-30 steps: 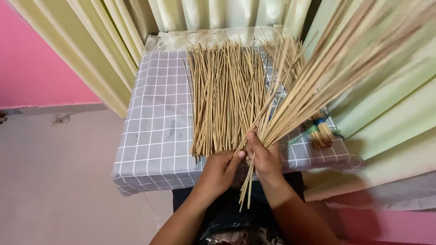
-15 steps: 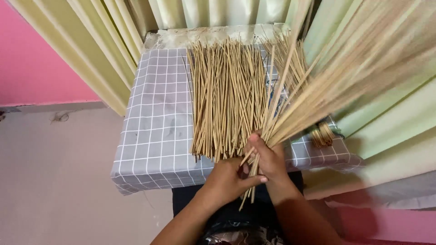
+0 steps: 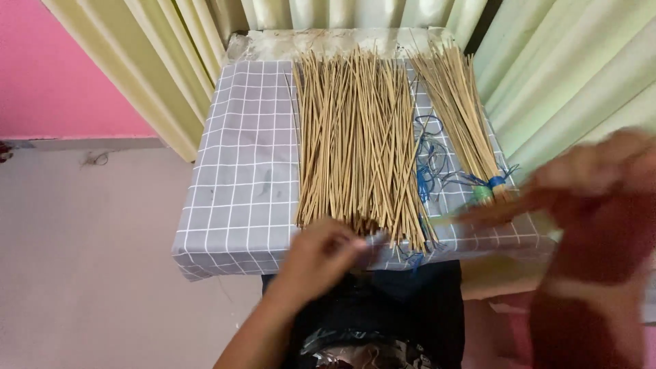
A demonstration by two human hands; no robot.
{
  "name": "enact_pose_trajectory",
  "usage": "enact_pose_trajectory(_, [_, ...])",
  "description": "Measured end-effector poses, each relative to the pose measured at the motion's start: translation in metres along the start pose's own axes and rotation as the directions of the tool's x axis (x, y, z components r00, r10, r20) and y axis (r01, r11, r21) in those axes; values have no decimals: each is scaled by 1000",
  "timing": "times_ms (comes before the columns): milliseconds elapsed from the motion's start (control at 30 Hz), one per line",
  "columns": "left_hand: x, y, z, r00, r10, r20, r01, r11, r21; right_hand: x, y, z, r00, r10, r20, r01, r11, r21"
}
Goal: Gathering long wooden sticks into bundles and securing them with blue plastic string.
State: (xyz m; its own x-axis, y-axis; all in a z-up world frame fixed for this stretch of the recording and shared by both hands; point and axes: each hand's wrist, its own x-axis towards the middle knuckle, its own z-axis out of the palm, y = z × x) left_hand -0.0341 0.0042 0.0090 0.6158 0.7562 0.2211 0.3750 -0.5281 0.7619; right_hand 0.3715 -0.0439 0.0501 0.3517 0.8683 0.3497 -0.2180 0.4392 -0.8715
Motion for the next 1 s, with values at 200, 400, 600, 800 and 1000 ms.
enact_pose_trajectory(200, [17,-30,-44,839,-288,-461,178,947,-267,29,32,-45,815,-143,562,385,857,-341])
enact_pose_trajectory(400, [59,-99,-48,796,-506,-332,555,830,65,-42,141,26,934,108,-340,-319,682,-659])
enact_pose_trajectory(600, [103,-122,-44,815,-495,-301,550,823,138,-47,174,11,954,28,-297,-250,622,-742])
enact_pose_trajectory(800, [121,-140,-34,814,-511,-276,554,826,105,-54,160,26,962,-40,-270,-141,773,-619])
enact_pose_trajectory(1000, [130,-164,-37,814,-551,-185,563,826,18,-53,145,49,973,-40,-228,-106,798,-593])
